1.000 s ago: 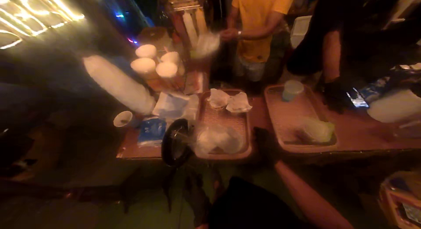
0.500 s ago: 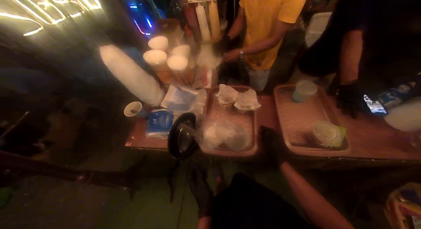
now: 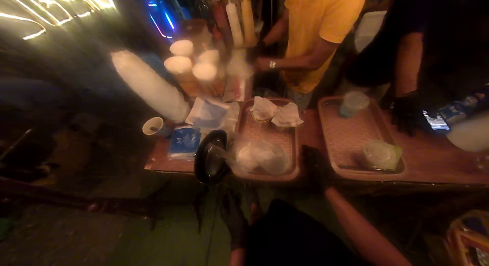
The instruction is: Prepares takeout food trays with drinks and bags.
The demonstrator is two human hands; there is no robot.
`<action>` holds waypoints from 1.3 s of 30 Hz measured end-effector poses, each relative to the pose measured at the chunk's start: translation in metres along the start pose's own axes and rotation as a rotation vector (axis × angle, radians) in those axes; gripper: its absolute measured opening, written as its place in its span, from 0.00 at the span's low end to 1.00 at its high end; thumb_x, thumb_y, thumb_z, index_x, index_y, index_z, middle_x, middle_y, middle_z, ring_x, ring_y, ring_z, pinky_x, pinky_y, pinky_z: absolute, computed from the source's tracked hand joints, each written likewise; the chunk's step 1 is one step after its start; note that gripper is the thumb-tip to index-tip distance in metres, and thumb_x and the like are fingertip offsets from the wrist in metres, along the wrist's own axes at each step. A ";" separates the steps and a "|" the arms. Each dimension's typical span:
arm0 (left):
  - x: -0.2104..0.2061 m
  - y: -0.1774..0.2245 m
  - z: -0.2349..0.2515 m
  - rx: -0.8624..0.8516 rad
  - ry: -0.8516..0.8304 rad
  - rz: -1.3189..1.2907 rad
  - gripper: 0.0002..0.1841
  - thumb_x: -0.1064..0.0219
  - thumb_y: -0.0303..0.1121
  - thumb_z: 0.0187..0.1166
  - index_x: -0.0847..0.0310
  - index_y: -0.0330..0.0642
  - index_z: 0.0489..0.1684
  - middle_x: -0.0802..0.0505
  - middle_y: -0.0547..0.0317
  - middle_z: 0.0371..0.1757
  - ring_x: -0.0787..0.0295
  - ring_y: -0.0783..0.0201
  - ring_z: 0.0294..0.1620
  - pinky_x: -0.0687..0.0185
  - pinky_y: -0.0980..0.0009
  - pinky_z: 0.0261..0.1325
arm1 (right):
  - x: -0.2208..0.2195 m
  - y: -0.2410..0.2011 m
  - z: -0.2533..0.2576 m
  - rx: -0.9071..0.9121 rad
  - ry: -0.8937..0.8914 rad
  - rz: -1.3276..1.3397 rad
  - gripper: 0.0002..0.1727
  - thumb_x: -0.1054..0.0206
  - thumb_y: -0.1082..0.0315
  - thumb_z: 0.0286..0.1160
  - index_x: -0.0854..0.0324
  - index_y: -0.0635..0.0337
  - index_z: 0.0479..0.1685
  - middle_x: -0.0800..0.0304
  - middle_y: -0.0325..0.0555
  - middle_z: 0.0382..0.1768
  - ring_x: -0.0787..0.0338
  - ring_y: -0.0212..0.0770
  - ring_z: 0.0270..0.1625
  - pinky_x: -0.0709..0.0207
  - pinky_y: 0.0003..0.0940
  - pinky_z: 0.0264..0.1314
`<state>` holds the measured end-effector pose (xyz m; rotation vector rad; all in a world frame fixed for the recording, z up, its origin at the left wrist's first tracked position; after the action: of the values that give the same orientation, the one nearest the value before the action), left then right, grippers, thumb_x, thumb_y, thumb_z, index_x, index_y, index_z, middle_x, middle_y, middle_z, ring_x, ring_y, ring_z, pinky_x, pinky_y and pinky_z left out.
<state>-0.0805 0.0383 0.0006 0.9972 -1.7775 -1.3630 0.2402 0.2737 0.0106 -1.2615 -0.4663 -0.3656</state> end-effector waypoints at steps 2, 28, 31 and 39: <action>0.001 0.000 0.001 -0.009 -0.002 0.005 0.19 0.44 0.36 0.91 0.28 0.29 0.69 0.13 0.50 0.45 0.13 0.67 0.38 0.12 0.69 0.42 | 0.000 -0.001 -0.001 -0.011 -0.007 -0.009 0.22 0.49 0.58 0.92 0.18 0.57 0.72 0.10 0.47 0.61 0.09 0.35 0.58 0.13 0.35 0.64; 0.000 0.002 -0.003 -0.023 -0.029 -0.014 0.19 0.44 0.35 0.90 0.30 0.30 0.70 0.13 0.50 0.47 0.12 0.67 0.40 0.12 0.69 0.44 | 0.000 -0.002 0.001 -0.051 -0.022 0.019 0.22 0.48 0.57 0.92 0.17 0.58 0.71 0.10 0.48 0.61 0.10 0.36 0.60 0.15 0.35 0.66; 0.001 0.002 -0.003 -0.038 -0.032 -0.007 0.18 0.43 0.36 0.90 0.28 0.30 0.67 0.12 0.51 0.45 0.12 0.67 0.38 0.12 0.70 0.42 | 0.000 -0.002 0.002 -0.036 -0.020 0.017 0.22 0.48 0.57 0.92 0.17 0.57 0.71 0.10 0.47 0.61 0.09 0.35 0.60 0.14 0.34 0.65; 0.000 0.005 -0.002 -0.030 -0.028 0.030 0.21 0.42 0.39 0.90 0.28 0.31 0.71 0.12 0.48 0.47 0.12 0.63 0.38 0.11 0.66 0.41 | 0.001 -0.005 0.003 -0.037 -0.010 -0.055 0.22 0.48 0.57 0.91 0.16 0.56 0.70 0.09 0.47 0.60 0.10 0.38 0.60 0.15 0.38 0.67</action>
<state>-0.0797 0.0386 0.0061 0.9358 -1.7800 -1.3871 0.2382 0.2751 0.0155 -1.2887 -0.5052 -0.4159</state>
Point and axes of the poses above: each hand's wrist, its own z-axis towards the middle knuckle, its own x-axis out of the back of the hand, y = z × x, the point moved 10 cm from there along z, towards the middle knuckle
